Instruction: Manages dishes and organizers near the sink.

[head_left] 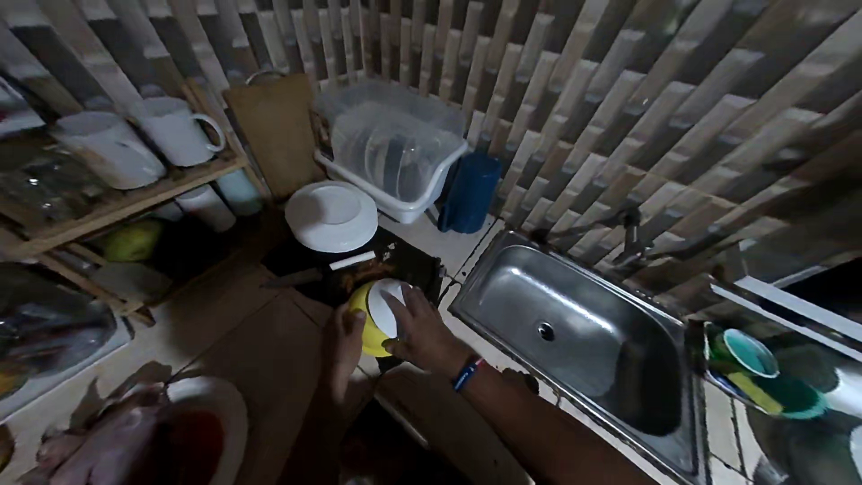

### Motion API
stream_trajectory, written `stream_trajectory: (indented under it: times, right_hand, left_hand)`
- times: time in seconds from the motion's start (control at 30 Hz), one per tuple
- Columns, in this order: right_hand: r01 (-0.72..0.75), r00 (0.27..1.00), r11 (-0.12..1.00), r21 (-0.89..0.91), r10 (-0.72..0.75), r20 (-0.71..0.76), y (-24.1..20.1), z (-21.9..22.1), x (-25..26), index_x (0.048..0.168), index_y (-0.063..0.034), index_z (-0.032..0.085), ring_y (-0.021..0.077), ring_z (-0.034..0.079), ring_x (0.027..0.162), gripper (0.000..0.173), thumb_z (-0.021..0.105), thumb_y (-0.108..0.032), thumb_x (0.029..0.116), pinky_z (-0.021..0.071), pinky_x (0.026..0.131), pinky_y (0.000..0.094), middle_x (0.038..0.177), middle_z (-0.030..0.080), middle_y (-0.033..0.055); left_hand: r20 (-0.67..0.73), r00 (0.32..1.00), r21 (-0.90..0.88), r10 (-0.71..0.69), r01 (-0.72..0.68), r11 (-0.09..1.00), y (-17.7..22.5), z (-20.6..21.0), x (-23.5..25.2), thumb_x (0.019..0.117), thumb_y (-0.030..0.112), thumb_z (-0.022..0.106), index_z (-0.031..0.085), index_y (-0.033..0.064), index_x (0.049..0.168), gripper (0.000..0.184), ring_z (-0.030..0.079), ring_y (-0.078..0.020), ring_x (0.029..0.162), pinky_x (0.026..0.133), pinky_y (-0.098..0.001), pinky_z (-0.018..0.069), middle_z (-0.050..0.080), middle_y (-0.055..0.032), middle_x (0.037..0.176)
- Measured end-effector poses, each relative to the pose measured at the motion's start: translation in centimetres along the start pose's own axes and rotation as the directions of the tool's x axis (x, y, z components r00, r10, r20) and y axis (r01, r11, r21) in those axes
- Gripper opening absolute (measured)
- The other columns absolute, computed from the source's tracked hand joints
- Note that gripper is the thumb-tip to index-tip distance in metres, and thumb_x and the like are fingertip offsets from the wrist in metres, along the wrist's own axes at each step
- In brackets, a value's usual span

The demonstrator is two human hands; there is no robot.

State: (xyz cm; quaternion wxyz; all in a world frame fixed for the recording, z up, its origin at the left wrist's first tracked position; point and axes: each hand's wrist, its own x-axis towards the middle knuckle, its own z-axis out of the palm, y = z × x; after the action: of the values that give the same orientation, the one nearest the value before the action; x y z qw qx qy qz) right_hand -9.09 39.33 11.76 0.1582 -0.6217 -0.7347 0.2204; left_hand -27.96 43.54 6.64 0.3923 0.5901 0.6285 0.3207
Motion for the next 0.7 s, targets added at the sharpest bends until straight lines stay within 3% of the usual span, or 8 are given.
stream_trajectory:
  times: [0.13,0.23,0.37,0.47,0.6,0.7]
  right_hand:
    - [0.021,0.999,0.998,-0.067,-0.024,-0.046,0.9,1.2,0.6,0.16,-0.0254,0.035,0.0471,0.023,0.152,0.09,0.08,-0.04,0.0833,0.0378,0.113,0.065,0.166,0.023,0.0241]
    - [0.04,0.998,0.993,-0.112,-0.044,-0.04,1.0,1.2,0.5,0.16,-0.0224,0.034,0.0475,0.026,0.151,0.086,0.077,-0.039,0.088,0.0418,0.114,0.0567,0.165,0.023,0.0263]
    - [0.04,0.998,0.992,-0.123,-0.046,-0.048,1.1,0.9,-0.1,0.161,-0.0192,0.033,0.0451,0.028,0.151,0.08,0.071,-0.038,0.0928,0.0439,0.114,0.0513,0.165,0.025,0.0253]
    - [0.054,0.993,0.99,-0.129,-0.067,-0.096,1.2,1.2,-0.4,0.161,-0.0172,0.031,0.0475,0.033,0.148,0.084,0.072,-0.035,0.0904,0.0496,0.108,0.0521,0.163,0.028,0.0283]
    - [0.033,0.983,0.996,-0.084,-0.048,-0.179,1.5,0.9,-0.6,0.159,-0.0108,0.034,0.0444,0.038,0.147,0.086,0.073,-0.03,0.0854,0.0489,0.109,0.0493,0.161,0.032,0.028]
    - [-0.091,0.989,0.996,0.015,0.092,-0.12,1.2,-0.4,-0.2,0.16,-0.0114,0.03,0.0368,0.035,0.149,0.088,0.073,-0.02,0.0842,0.0447,0.114,0.0465,0.165,0.028,0.0212]
  left_hand:
    - [-0.024,0.999,-0.088,-0.033,0.031,0.996,-0.2,0.6,-0.5,0.1038,0.035,0.059,0.047,0.0066,0.15,0.056,0.057,-0.0327,0.131,0.108,-0.0536,0.0483,0.055,-0.0209,0.144]
    - [-0.055,0.993,-0.217,-0.102,0.088,0.972,0.4,0.7,-0.8,0.0999,0.028,0.066,0.048,0.0056,0.149,0.057,0.054,-0.0337,0.132,0.108,-0.0536,0.0475,0.053,-0.0224,0.146]
    - [-0.107,0.983,-0.345,-0.15,0.105,0.933,0.9,0.8,-0.7,0.0931,0.025,0.075,0.052,0.0053,0.144,0.059,0.059,-0.0309,0.121,0.098,-0.0515,0.0528,0.058,-0.0208,0.135]
    - [-0.126,0.981,-0.389,-0.149,0.09,0.917,1.6,1.0,-0.9,0.0907,0.025,0.076,0.052,0.0057,0.143,0.061,0.061,-0.029,0.117,0.096,-0.0495,0.0543,0.06,-0.0197,0.132]
    - [-0.117,0.983,-0.5,-0.142,0.065,0.863,2.6,1.8,-1.2,0.0885,0.022,0.079,0.049,0.0056,0.145,0.066,0.06,-0.0283,0.119,0.097,-0.0481,0.0546,0.058,-0.0201,0.135]
    - [-0.089,0.984,-0.571,-0.155,0.077,0.817,2.5,2.4,-0.8,0.0889,0.022,0.078,0.044,0.0069,0.148,0.07,0.058,-0.0301,0.123,0.098,-0.05,0.0539,0.053,-0.0213,0.141]
